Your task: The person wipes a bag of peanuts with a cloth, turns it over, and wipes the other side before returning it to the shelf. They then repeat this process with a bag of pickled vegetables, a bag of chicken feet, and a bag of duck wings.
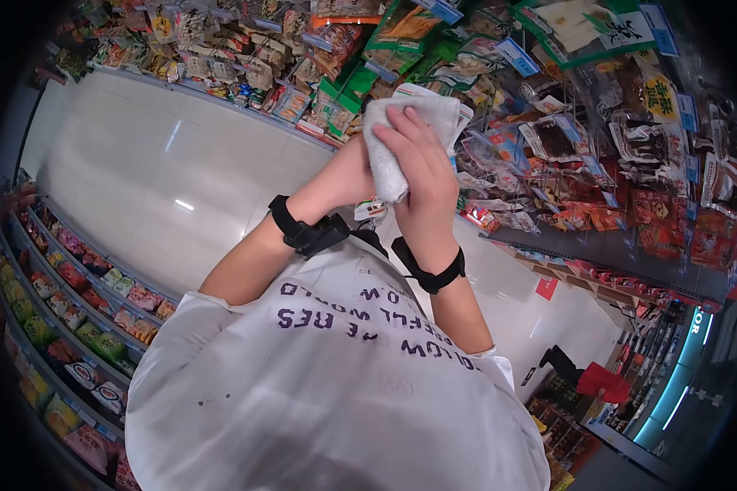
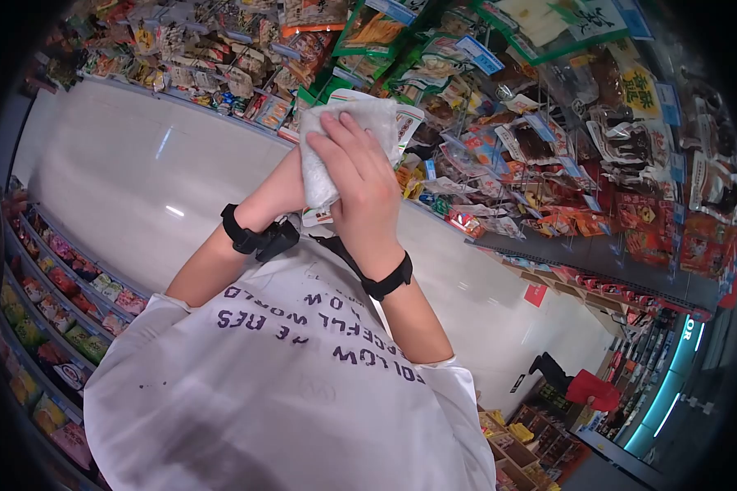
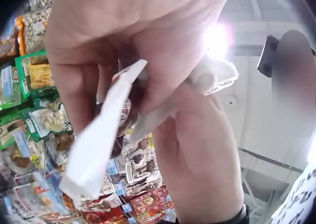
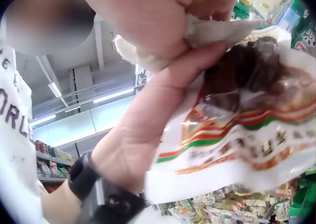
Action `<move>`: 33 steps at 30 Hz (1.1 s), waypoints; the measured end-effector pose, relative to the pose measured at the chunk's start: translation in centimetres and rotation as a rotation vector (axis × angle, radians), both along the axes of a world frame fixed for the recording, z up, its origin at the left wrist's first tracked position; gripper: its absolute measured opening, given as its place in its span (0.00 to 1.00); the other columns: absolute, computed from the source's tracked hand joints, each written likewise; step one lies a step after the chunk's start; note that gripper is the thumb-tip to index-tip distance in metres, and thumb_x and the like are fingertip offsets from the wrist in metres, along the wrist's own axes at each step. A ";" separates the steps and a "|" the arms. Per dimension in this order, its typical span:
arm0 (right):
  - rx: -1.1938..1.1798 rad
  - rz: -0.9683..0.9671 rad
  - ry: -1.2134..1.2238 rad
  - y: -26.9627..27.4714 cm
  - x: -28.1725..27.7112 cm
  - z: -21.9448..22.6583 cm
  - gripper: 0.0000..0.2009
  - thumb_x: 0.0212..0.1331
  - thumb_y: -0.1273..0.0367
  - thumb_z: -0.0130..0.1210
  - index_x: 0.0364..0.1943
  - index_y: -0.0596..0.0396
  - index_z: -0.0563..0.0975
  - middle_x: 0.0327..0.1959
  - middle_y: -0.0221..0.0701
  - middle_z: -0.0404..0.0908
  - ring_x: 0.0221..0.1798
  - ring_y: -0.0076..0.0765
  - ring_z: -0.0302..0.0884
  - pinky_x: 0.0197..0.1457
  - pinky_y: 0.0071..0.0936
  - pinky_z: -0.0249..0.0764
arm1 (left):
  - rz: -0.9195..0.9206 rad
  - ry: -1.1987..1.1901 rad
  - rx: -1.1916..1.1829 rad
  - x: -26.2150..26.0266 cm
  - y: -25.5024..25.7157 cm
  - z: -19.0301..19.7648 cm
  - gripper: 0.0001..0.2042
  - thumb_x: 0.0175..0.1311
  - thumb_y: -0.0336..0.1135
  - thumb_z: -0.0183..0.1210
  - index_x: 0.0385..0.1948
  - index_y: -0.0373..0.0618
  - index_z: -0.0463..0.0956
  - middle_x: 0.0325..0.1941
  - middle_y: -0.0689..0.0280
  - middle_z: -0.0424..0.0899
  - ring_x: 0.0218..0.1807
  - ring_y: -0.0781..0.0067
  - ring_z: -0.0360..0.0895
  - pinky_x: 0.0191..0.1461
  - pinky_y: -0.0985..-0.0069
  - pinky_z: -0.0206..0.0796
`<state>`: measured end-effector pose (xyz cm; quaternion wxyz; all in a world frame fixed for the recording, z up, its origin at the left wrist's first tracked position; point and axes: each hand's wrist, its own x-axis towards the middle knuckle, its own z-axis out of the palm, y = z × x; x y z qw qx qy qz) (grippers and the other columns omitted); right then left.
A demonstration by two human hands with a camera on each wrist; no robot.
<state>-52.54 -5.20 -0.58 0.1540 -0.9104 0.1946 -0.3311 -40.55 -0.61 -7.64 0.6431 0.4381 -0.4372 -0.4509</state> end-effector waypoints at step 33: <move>0.268 -0.134 0.027 -3.3 -5.8 1.7 0.18 0.50 0.83 0.52 0.47 0.58 0.79 0.47 0.40 0.82 0.52 0.50 0.79 0.59 0.38 0.71 | -0.393 0.095 0.087 3.4 -0.8 1.9 0.19 0.63 0.31 0.64 0.55 0.40 0.75 0.56 0.67 0.79 0.54 0.80 0.73 0.58 0.77 0.66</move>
